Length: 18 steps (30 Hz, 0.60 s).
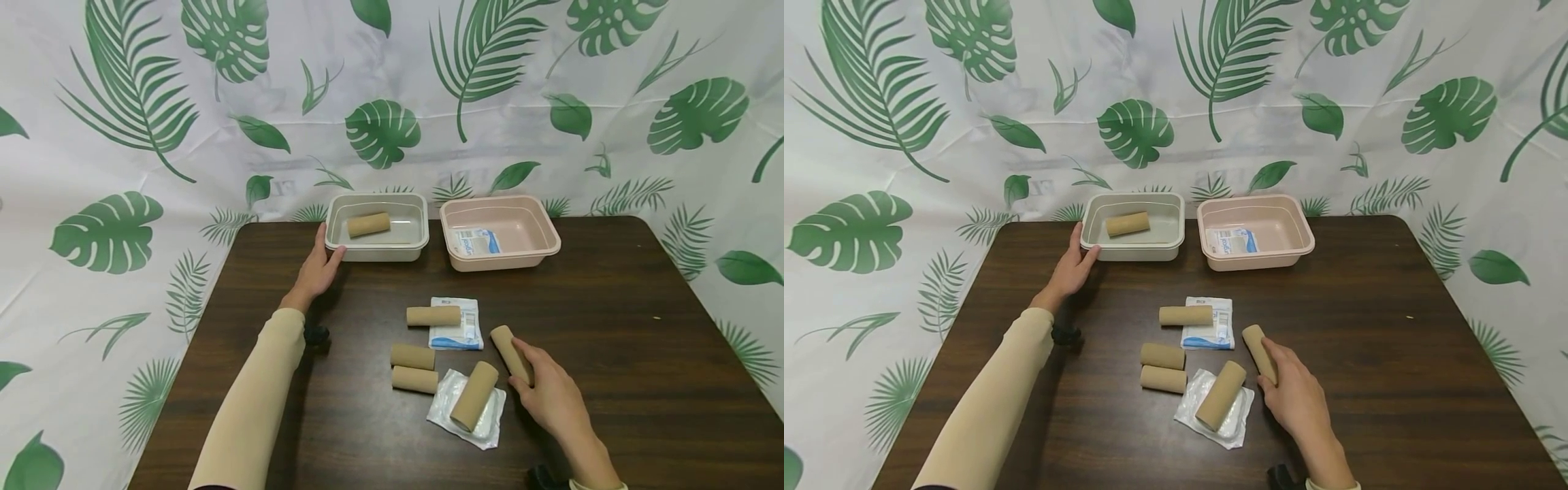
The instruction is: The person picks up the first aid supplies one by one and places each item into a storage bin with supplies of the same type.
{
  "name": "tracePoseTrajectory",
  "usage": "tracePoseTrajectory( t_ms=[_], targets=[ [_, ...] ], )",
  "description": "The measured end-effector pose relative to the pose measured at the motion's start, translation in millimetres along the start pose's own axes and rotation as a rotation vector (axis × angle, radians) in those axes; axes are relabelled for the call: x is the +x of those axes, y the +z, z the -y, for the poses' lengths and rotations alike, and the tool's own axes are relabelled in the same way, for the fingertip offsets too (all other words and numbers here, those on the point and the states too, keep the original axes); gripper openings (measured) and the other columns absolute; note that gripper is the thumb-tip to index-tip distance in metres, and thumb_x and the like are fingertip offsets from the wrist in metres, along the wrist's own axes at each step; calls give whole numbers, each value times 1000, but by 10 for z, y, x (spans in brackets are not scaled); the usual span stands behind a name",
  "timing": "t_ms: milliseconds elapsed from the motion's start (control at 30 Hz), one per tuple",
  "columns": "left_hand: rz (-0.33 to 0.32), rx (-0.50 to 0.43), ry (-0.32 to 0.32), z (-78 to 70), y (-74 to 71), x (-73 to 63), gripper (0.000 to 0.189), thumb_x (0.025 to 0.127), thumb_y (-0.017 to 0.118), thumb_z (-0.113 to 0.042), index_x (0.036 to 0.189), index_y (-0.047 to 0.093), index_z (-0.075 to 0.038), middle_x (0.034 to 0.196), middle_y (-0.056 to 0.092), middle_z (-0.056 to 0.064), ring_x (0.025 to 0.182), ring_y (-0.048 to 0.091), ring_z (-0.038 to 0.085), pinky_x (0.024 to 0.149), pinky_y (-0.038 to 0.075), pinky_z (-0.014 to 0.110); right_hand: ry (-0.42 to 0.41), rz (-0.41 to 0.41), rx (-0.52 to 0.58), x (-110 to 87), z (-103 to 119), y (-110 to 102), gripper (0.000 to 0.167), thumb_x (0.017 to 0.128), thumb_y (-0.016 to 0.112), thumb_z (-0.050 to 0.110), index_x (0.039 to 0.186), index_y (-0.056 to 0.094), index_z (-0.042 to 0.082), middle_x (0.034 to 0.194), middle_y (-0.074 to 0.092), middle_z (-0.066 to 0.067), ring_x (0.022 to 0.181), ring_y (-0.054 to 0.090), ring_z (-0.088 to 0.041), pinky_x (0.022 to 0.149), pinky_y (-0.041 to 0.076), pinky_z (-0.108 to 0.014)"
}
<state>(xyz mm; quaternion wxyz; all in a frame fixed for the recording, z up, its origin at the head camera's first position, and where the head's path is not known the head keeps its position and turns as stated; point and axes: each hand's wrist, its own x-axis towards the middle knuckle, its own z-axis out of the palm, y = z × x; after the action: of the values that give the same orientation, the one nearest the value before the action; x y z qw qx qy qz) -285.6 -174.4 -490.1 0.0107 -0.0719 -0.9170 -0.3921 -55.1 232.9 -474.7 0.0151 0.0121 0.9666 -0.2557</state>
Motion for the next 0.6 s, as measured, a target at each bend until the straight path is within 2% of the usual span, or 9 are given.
tracePoseTrajectory(
  t_ms=[200, 400, 600],
  targets=[
    [1, -1, -4, 16, 1, 3, 76, 103, 39, -51, 159, -5, -23, 161, 18, 13, 142, 29, 34, 111, 26, 52, -3, 4, -15, -1, -10, -9, 65, 83, 75, 6, 143, 50, 10, 137, 53, -22, 108, 58, -45, 81, 44, -61],
    [-7, -5, 2, 38, 5, 7, 76, 103, 39, -51, 159, -2, -19, 161, 19, 14, 142, 30, 35, 111, 26, 53, -26, -1, -23, 1, -38, -25, 64, 84, 74, 5, 143, 51, 12, 133, 56, -23, 101, 60, -42, 77, 45, -60],
    [-2, -10, -7, 21, -7, -1, 76, 103, 39, -51, 159, -5, -24, 161, 19, 12, 142, 29, 35, 111, 26, 53, -62, 5, -28, 19, -53, -53, 62, 84, 72, 3, 142, 52, 12, 130, 58, -23, 95, 61, -39, 73, 46, -58]
  ],
)
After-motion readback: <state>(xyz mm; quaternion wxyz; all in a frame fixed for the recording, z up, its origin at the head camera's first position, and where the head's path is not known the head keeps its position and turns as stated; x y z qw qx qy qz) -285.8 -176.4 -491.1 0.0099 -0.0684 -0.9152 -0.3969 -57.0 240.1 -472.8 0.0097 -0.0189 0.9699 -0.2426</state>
